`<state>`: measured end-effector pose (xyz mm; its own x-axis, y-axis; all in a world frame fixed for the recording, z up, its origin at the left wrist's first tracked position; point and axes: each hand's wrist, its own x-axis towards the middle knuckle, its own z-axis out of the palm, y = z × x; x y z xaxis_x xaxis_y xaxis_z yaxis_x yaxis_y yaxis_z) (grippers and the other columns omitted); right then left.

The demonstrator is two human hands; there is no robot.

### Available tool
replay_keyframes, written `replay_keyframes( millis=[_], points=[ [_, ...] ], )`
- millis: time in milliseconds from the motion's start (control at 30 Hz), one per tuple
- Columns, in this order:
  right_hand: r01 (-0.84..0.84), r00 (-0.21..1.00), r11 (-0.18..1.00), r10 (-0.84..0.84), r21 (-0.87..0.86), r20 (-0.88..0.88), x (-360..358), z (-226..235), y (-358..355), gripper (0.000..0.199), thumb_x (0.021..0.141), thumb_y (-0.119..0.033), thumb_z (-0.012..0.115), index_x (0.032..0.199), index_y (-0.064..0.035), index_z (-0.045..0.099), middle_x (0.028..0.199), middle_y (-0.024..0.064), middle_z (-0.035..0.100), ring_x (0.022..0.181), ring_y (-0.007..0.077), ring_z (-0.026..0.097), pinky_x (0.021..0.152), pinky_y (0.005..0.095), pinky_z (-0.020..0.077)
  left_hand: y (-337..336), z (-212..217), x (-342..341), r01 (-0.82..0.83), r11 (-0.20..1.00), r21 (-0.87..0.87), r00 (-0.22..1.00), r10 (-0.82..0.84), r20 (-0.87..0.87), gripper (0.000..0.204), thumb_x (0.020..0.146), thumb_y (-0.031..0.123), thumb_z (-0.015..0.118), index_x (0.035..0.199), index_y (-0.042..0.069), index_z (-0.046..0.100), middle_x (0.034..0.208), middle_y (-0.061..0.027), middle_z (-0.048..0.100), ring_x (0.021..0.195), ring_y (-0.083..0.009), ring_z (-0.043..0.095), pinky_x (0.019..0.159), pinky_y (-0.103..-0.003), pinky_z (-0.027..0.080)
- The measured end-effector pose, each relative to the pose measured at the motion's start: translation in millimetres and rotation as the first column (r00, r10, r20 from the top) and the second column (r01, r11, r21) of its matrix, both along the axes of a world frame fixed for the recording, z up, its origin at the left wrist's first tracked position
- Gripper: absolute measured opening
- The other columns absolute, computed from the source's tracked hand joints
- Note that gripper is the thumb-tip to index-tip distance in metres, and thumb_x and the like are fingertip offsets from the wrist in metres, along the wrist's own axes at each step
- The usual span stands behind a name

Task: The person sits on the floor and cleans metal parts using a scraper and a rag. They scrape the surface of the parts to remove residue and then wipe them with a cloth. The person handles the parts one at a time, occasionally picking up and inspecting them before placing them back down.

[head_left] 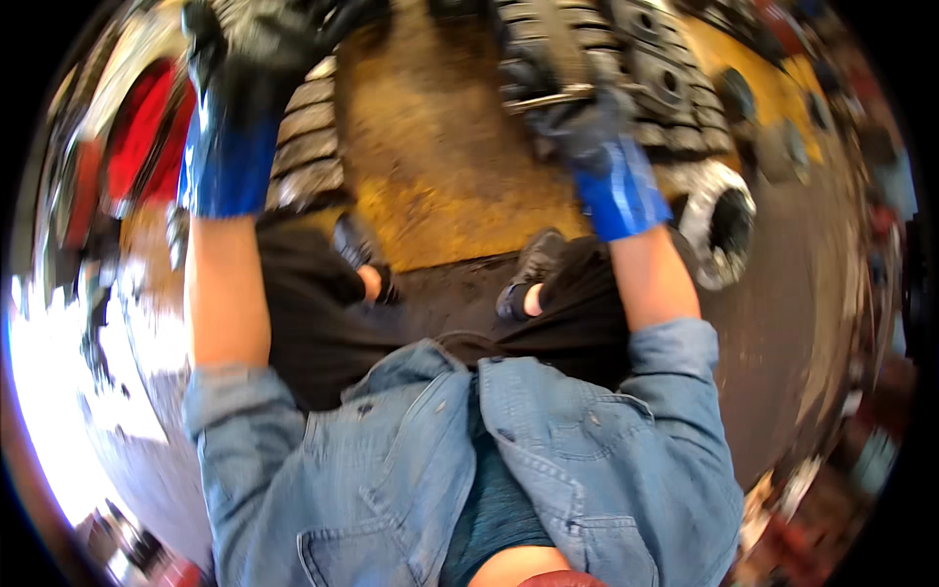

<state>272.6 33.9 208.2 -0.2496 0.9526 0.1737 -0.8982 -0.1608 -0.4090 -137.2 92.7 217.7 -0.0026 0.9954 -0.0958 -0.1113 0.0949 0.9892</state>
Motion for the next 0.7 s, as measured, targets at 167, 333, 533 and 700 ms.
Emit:
replay_keyframes(
  millis=[167, 333, 533, 700],
  points=[
    [0.124, 0.99, 0.963, -0.106, -0.237, 0.088, 41, 23, -22, 0.053, 0.091, -0.033, 0.053, 0.134, -0.0012, 0.049, 0.12, 0.0159, 0.06, 0.105, 0.0265, 0.057, 0.089, 0.0451, 0.0462, -64, 52, -79, -0.075, 0.97, 0.233, 0.98, 0.028, 0.198, 0.072, 0.088, 0.043, 0.062, 0.139, 0.001, 0.034, 0.141, -0.0221, 0.038, 0.129, -0.0337, 0.039, 0.105, -0.036, 0.038],
    [0.034, 0.999, 0.942, -0.036, -0.335, 0.003, 71, -10, 20, 0.064, 0.082, -0.024, 0.06, 0.138, 0.0037, 0.045, 0.133, 0.0231, 0.052, 0.12, 0.0361, 0.051, 0.101, 0.0536, 0.0401, -206, 70, -229, -0.305, 0.889, 0.342, 0.87, 0.114, 0.48, 0.077, 0.088, 0.046, 0.062, 0.143, 0.001, 0.032, 0.146, -0.0224, 0.036, 0.134, -0.0342, 0.037, 0.109, -0.036, 0.037],
    [0.119, 0.984, 0.908, -0.053, -0.402, 0.17, 37, -23, 18, 0.059, 0.081, -0.022, 0.056, 0.132, 0.0073, 0.05, 0.128, 0.027, 0.056, 0.116, 0.0414, 0.056, 0.097, 0.0566, 0.0451, -437, -102, -289, -0.823, 0.504, -0.263, 0.495, 0.863, 0.105, 0.088, 0.089, 0.063, 0.049, 0.152, 0.009, 0.02, 0.155, -0.013, 0.029, 0.14, -0.0394, 0.03, 0.117, -0.047, 0.022],
    [0.285, 0.928, 0.821, -0.108, -0.494, 0.357, 54, -60, 52, 0.063, 0.083, -0.029, 0.051, 0.134, 0.0081, 0.046, 0.131, 0.0271, 0.055, 0.118, 0.043, 0.054, 0.097, 0.0586, 0.0441, -570, -266, -216, -0.846, 0.134, -0.516, 0.34, 0.881, -0.33, 0.091, 0.082, 0.048, 0.074, 0.151, 0.014, 0.026, 0.157, -0.0164, 0.024, 0.143, -0.0356, 0.024, 0.111, -0.057, 0.028]
  ],
)
